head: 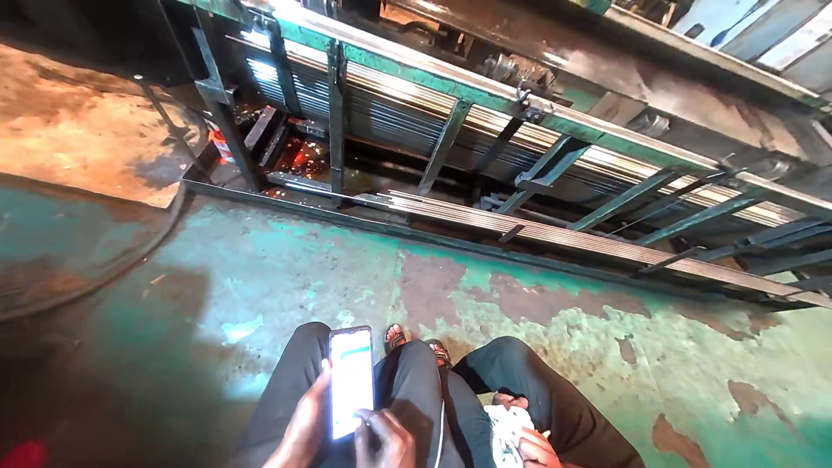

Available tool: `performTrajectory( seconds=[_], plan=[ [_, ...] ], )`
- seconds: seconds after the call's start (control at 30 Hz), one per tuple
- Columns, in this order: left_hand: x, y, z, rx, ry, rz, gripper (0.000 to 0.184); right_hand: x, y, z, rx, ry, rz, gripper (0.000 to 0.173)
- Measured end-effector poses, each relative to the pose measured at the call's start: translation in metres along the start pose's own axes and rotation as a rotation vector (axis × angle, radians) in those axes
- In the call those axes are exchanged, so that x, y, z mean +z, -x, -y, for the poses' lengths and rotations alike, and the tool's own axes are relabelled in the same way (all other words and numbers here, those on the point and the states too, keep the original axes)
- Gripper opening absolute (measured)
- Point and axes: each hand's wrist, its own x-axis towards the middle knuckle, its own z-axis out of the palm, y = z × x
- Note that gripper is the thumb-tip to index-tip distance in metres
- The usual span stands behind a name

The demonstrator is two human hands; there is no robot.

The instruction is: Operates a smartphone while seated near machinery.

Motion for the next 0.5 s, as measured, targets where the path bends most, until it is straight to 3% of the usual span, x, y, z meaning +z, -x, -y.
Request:
performTrajectory(
  seconds=[0.03, 0.1, 0.23, 0.5],
  plan=[
    [-0.001, -0.001, 0.001, 0.005, -0.01, -0.002, 0.048, 0.031, 0.001, -0.035, -0.145, -0.002, -0.198, 0.017],
    [-0.002, -0.002, 0.003, 0.018, -0.031, -0.001, 0.048, 0.049, 0.0, -0.057, -0.19, -0.001, -0.342, 0.017],
    [-0.001, -0.001, 0.002, 0.02, -0.018, -0.01, 0.047, 0.041, -0.004, -0.057, -0.083, 0.004, -0.373, 0.02],
    [-0.002, -0.001, 0.0, 0.024, -0.006, -0.007, 0.047, 0.047, -0.003, -0.055, -0.137, 0.061, -0.359, 0.018]
  ],
)
